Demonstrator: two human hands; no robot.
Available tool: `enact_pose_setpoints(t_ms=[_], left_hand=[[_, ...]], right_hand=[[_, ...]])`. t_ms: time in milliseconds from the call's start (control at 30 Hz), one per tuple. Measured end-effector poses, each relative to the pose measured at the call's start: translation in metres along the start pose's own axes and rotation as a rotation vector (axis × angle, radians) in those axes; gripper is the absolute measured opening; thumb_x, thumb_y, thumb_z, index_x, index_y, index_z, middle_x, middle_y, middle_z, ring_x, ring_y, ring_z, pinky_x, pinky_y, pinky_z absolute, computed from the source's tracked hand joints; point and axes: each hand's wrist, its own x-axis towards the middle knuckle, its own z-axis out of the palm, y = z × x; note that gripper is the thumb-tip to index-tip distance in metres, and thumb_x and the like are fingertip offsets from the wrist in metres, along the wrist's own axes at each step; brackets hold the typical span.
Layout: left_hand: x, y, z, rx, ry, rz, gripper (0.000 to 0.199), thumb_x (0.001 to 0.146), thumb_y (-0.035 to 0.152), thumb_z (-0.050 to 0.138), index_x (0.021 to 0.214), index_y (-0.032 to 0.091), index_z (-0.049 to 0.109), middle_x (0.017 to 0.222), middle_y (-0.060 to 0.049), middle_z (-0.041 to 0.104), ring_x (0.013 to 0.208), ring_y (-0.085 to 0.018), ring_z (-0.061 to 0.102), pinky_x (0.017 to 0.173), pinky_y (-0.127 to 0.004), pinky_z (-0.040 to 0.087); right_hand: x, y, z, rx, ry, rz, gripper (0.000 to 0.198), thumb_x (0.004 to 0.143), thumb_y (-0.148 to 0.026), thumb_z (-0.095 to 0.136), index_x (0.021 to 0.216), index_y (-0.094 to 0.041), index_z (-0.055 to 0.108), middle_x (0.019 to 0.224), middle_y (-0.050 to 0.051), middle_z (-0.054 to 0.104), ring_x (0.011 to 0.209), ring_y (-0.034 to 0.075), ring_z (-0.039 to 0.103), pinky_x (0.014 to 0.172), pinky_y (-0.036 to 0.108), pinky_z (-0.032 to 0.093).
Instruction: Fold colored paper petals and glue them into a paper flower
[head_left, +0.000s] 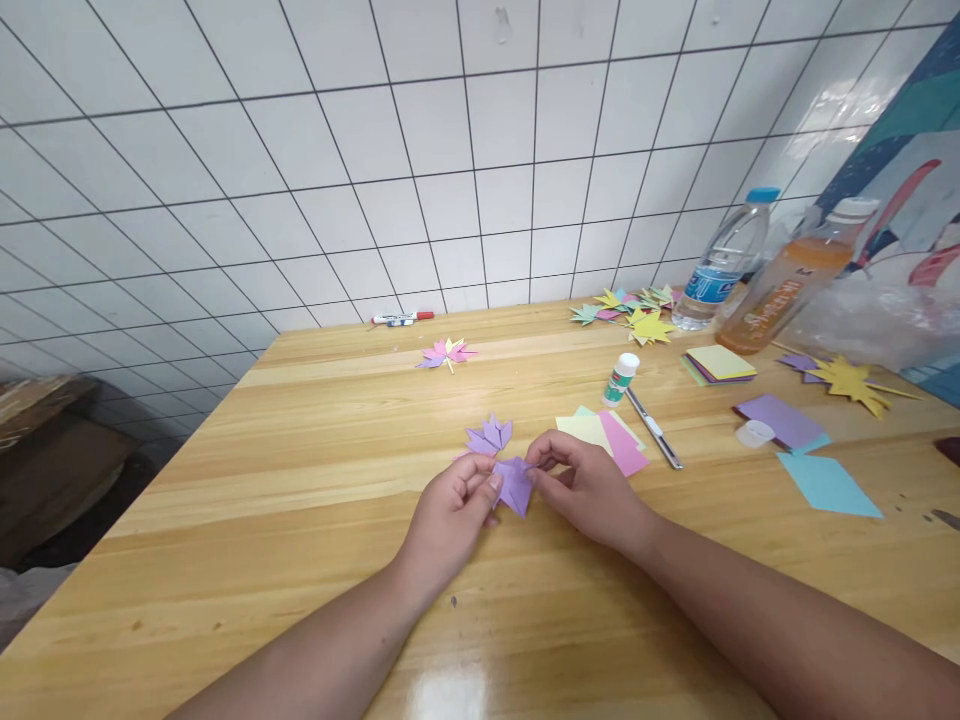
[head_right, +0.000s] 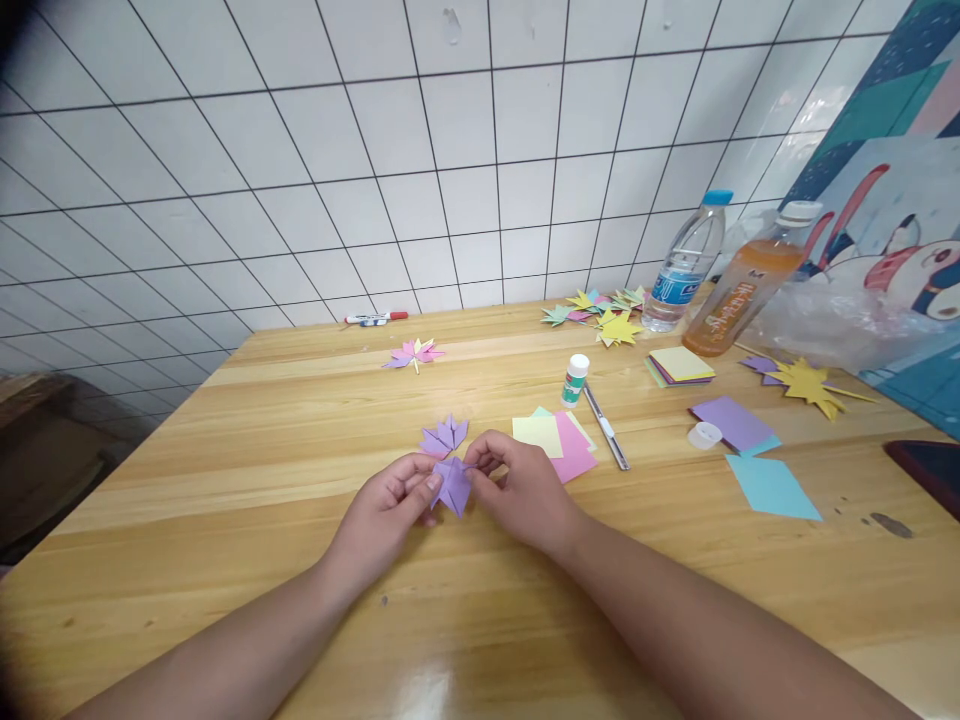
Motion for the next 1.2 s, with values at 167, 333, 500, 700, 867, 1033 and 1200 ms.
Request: enact_pose_setpoints(t_ms=[167, 333, 500, 700, 867, 1033, 1200], left_hand=[[0.002, -0.001, 0.000, -0.014, 0.020, 0.002, 0.026, 0.077, 0.039, 0.060, 0.090, 0.017, 0.057, 0.066, 0.000, 0.064, 0.057, -0.013, 0.058, 0.053, -0.022, 0.044], [0.003, 0.001, -0.001, -0.033, 0.042, -0.022, 0.028, 0.076, 0.040, 0.061, 0.089, 0.016, 0.060, 0.065, -0.001, 0.064, 0.059, -0.013, 0.060, 0.055, -0.023, 0.046], [0.004, 0.000, -0.004, -0.048, 0.041, -0.019, 0.028, 0.076, 0.040, 0.062, 0.091, 0.016, 0.061, 0.065, 0.000, 0.064, 0.058, -0.012, 0.058, 0.057, -0.022, 0.045], [0.004, 0.000, -0.005, -0.094, 0.026, -0.028, 0.030, 0.075, 0.039, 0.063, 0.093, 0.016, 0.061, 0.066, 0.000, 0.064, 0.058, -0.012, 0.058, 0.057, -0.022, 0.045], [0.003, 0.003, -0.004, -0.115, 0.014, -0.057, 0.027, 0.076, 0.040, 0.062, 0.087, 0.016, 0.063, 0.069, -0.001, 0.065, 0.061, -0.013, 0.058, 0.060, -0.024, 0.046], [0.002, 0.004, -0.004, -0.122, -0.001, -0.045, 0.023, 0.077, 0.038, 0.062, 0.082, 0.015, 0.062, 0.064, 0.001, 0.063, 0.057, -0.011, 0.055, 0.057, -0.022, 0.044], [0.002, 0.005, -0.004, -0.113, -0.008, -0.050, 0.026, 0.077, 0.038, 0.062, 0.088, 0.015, 0.063, 0.064, 0.001, 0.063, 0.056, -0.011, 0.056, 0.055, -0.021, 0.043]], right_hand=[[0.000, 0.001, 0.000, -0.118, 0.008, -0.083, 0.004, 0.080, -0.018, 0.052, 0.079, -0.022, 0.053, 0.074, -0.002, 0.062, 0.069, 0.011, 0.059, 0.057, 0.020, 0.049], [-0.001, 0.002, -0.002, -0.207, 0.035, -0.155, 0.020, 0.080, -0.014, 0.050, 0.097, -0.023, 0.053, 0.091, 0.002, 0.064, 0.079, 0.013, 0.062, 0.060, 0.022, 0.051], [-0.004, 0.004, -0.006, -0.377, -0.069, -0.394, 0.045, 0.076, -0.001, 0.043, 0.110, -0.025, 0.057, 0.111, 0.003, 0.064, 0.100, 0.016, 0.058, 0.083, 0.031, 0.049], [0.002, 0.009, -0.007, -0.443, -0.013, -0.542, 0.043, 0.078, 0.001, 0.044, 0.110, -0.024, 0.061, 0.104, 0.003, 0.068, 0.096, 0.016, 0.059, 0.085, 0.035, 0.047], [0.001, 0.002, -0.011, -0.534, 0.002, -0.629, 0.030, 0.084, -0.007, 0.048, 0.103, -0.024, 0.064, 0.102, 0.004, 0.068, 0.093, 0.017, 0.058, 0.081, 0.033, 0.048], [-0.002, -0.003, -0.016, -0.610, -0.064, -0.671, 0.024, 0.088, -0.011, 0.046, 0.099, -0.021, 0.065, 0.101, 0.004, 0.067, 0.088, 0.016, 0.057, 0.078, 0.030, 0.047], [0.000, -0.002, -0.016, -0.654, -0.100, -0.669, 0.026, 0.088, -0.010, 0.044, 0.102, -0.021, 0.063, 0.100, 0.006, 0.066, 0.088, 0.016, 0.056, 0.078, 0.031, 0.046]])
